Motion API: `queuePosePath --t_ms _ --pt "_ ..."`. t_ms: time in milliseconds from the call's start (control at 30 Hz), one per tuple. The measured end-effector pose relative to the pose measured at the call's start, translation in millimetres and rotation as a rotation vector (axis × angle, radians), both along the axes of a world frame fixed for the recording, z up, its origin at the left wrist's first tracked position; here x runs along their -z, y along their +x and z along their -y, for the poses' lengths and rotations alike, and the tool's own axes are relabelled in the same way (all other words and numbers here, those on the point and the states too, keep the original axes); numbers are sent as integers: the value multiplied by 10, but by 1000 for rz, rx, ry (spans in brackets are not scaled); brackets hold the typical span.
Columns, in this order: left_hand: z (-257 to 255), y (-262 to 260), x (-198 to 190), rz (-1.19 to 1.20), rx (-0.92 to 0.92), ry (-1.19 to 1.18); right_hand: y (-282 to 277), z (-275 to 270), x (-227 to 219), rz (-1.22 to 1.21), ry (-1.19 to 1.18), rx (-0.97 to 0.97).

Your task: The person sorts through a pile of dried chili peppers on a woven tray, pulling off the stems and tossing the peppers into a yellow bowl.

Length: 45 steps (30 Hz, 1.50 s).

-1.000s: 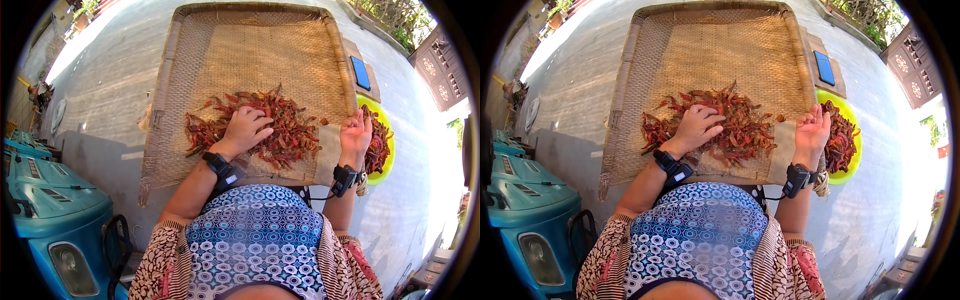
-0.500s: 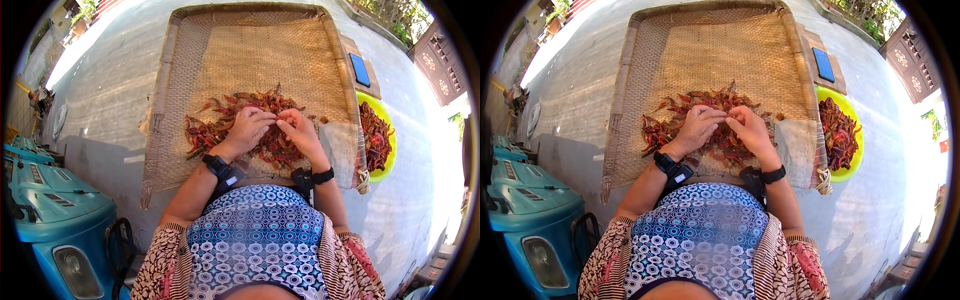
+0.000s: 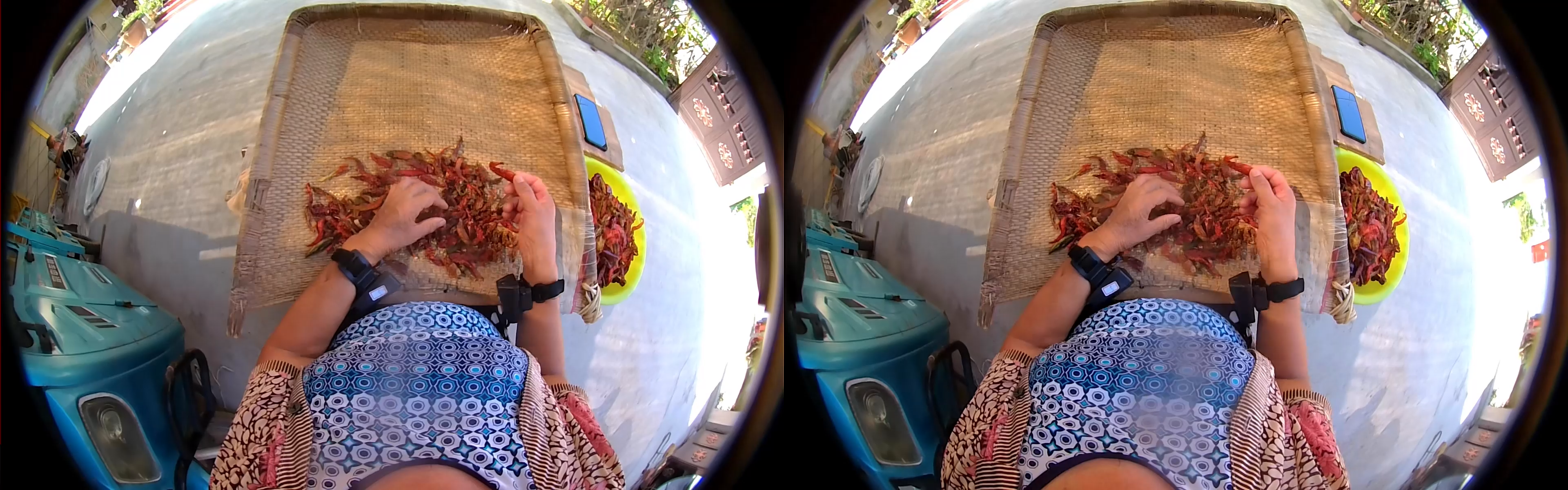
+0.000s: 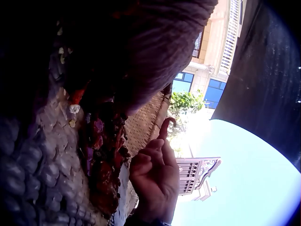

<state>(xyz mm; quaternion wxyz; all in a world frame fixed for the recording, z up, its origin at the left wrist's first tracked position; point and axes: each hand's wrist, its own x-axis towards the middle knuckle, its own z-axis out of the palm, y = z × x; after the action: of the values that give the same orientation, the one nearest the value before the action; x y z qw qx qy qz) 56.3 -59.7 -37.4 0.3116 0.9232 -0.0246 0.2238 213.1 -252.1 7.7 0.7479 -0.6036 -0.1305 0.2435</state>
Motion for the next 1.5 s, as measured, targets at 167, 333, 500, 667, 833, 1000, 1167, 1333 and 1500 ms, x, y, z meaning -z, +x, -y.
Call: queuePosePath --t_ms 167,333,500,667,833,1000,1167,1333,1500 --pt "31 -6 -17 -6 -13 -4 556 451 117 -345 563 230" --pt "26 14 0 -58 -71 -163 638 615 140 -489 823 201" --pt "24 31 -22 106 -172 -103 218 212 184 -345 403 -46" --pt "40 14 -99 121 -197 -347 -309 -186 34 -1 -87 -346" --pt "83 14 -73 126 -192 -762 -426 -319 104 264 -330 -537" --pt "64 -14 -104 28 -184 -812 -479 -328 87 221 -277 -489" --pt "42 1 -54 29 -227 -739 -457 -309 75 203 -234 -586" --pt "67 2 -76 14 -259 -716 -404 -264 43 85 -194 -536" --pt "71 -13 -132 -50 -204 -656 -84 -35 -40 -70 -4 -217"
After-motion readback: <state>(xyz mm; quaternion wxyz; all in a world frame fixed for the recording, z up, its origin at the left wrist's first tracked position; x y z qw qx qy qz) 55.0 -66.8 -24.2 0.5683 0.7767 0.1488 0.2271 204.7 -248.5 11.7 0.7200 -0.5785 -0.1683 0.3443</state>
